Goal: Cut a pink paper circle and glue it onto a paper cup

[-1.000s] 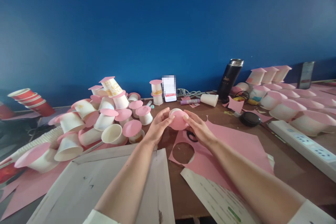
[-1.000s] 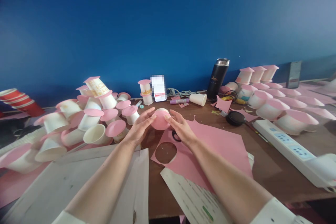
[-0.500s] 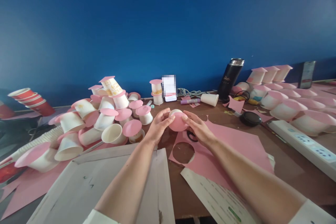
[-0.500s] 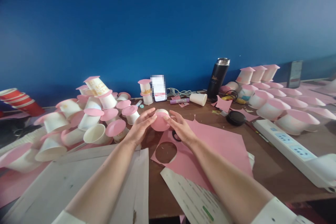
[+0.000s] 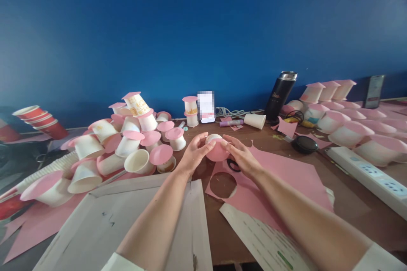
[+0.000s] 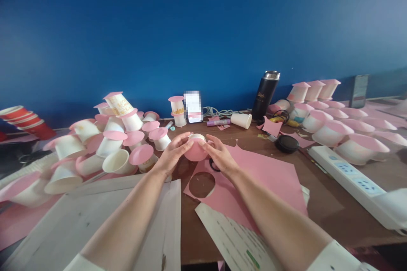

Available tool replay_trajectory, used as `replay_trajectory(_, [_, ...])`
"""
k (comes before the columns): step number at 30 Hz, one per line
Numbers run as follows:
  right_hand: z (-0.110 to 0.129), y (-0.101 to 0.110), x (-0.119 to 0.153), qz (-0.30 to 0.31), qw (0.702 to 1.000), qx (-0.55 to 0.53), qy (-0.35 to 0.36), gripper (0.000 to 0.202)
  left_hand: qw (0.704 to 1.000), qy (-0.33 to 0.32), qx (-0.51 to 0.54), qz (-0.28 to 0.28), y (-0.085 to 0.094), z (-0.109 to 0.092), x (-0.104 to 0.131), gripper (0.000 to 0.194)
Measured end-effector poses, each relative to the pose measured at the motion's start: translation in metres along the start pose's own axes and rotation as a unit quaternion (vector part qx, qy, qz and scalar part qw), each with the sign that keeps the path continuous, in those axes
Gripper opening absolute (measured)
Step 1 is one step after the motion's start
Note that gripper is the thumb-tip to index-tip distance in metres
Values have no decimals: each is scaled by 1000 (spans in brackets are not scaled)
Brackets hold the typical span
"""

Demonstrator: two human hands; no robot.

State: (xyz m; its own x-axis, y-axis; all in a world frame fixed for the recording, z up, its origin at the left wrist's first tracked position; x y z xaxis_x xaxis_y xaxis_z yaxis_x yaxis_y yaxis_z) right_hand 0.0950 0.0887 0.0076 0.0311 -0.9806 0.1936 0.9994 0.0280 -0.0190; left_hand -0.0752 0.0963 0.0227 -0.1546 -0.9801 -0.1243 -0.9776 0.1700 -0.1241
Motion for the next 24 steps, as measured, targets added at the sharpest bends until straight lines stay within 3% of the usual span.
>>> replay_trajectory(13, [4,-2,4,-19,1000,25,-2,67,1000,-8,-23,10,3,5,-1,58])
replay_trajectory(24, [6,-3,5,0,1000,30,6,69,1000,2,-17,-3,1,4,0,57])
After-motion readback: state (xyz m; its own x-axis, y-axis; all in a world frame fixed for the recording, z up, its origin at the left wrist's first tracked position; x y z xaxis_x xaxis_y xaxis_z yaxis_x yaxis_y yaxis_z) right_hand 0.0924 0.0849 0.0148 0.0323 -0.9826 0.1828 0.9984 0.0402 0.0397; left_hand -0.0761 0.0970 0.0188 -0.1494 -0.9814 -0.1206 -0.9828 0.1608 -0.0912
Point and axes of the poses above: each hand's wrist, its own x-axis away from the middle knuckle, its own y-axis out of the back of the hand, z = x × y, the point moved 3 cm from there along -x, towards the middle knuckle, and after that the axes turned 5 degrees about -y, right-handed, at the moved point
